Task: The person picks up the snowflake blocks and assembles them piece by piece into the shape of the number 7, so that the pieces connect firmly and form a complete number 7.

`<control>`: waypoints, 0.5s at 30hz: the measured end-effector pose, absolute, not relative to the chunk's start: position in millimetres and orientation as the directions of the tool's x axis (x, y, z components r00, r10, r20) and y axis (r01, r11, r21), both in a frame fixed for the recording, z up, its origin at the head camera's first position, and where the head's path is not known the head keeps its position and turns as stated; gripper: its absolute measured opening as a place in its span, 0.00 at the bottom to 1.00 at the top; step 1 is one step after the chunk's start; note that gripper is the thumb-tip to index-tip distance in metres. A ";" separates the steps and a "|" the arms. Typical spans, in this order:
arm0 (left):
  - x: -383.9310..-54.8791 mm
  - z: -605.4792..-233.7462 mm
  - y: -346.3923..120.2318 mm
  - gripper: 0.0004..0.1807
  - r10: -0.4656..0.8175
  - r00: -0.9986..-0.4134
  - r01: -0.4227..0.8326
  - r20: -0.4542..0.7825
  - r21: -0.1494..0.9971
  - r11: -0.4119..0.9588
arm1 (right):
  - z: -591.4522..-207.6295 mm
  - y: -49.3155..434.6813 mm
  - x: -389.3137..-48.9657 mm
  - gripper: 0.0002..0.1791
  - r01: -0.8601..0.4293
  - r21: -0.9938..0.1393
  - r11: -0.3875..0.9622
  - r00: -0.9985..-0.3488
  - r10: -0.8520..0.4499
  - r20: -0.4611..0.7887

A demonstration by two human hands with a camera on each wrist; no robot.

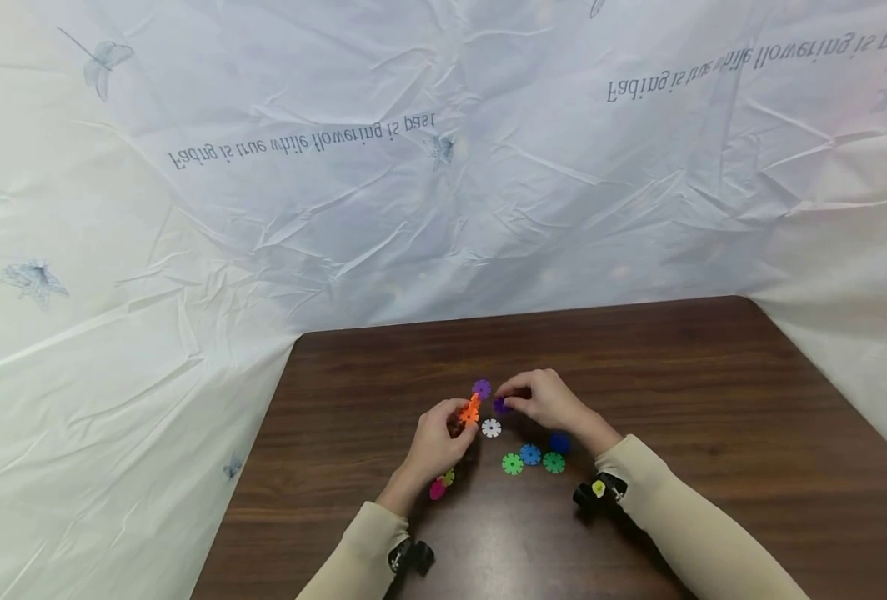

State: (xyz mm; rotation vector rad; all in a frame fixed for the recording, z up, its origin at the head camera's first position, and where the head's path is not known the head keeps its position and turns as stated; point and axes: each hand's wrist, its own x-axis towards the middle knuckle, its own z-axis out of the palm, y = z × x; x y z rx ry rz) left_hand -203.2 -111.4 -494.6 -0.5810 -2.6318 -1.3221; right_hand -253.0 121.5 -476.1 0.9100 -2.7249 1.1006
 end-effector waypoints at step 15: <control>-204.0 -496.7 -112.8 0.17 0.283 -0.912 0.406 0.297 0.755 0.515 | -469.4 122.3 -259.9 0.07 -0.503 -0.666 0.551 -0.863 -0.357 0.357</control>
